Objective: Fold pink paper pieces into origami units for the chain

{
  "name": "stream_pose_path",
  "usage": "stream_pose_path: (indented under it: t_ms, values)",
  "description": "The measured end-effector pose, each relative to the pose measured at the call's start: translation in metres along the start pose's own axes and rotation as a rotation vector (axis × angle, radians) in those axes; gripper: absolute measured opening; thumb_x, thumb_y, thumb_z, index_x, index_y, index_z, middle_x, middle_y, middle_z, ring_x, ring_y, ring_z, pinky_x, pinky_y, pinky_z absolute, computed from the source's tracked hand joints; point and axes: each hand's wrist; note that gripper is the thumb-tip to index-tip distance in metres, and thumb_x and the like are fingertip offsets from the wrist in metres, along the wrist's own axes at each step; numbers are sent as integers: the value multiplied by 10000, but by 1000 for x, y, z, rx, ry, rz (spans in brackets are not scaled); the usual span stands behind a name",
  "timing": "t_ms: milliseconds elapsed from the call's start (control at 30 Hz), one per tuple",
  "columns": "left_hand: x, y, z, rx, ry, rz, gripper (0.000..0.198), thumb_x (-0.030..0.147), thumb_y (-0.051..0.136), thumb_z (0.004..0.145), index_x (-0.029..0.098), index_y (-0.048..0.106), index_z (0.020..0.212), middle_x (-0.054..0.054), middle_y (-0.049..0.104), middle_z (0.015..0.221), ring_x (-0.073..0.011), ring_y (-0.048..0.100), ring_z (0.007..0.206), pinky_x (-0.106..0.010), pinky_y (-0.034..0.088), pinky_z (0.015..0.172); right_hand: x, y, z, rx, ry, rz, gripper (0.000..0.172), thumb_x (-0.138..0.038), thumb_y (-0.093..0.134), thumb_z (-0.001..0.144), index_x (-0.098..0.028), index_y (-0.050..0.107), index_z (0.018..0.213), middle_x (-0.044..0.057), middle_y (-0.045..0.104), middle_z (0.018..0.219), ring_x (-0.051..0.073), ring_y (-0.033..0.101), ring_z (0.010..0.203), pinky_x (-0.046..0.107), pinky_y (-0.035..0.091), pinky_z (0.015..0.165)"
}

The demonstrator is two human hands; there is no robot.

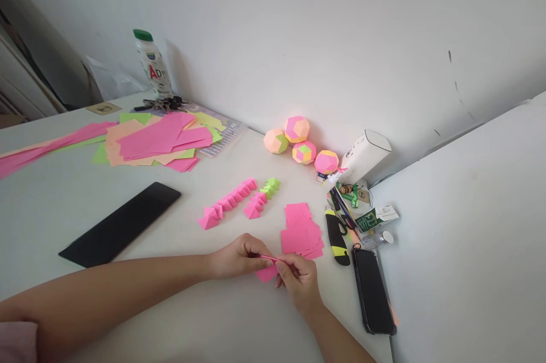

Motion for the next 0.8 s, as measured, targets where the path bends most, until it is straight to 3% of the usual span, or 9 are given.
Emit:
stream_pose_path:
  t_ms: [433, 667, 800]
  values:
    - [0, -1, -1, 33, -16, -30, 280, 368, 565, 845, 143, 731, 866, -49, 714, 757, -161, 642, 723, -232, 479, 639, 1, -1, 0, -5, -24, -8, 152, -280, 610, 829, -181, 722, 854, -20, 590, 465, 115, 544, 398, 217, 443, 417]
    - [2, 0, 0, -1, -9, -109, 310, 405, 561, 838, 157, 737, 899, -65, 729, 847, -203, 662, 826, -289, 504, 749, 3, -1, 1, -1, 0, -2, 162, -302, 617, 824, -175, 718, 837, -18, 586, 473, 115, 543, 405, 217, 440, 420]
    - [2, 0, 0, 17, -17, -83, 321, 417, 571, 827, 156, 744, 898, -70, 726, 845, -204, 649, 805, -289, 495, 720, 5, -1, 0, 1, 18, 6, 183, -321, 621, 819, -166, 716, 843, -14, 582, 478, 119, 539, 411, 227, 445, 428]
Point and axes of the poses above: each hand's wrist, its own z-axis towards the middle knuckle, its own y-axis out of the palm, x = y × z
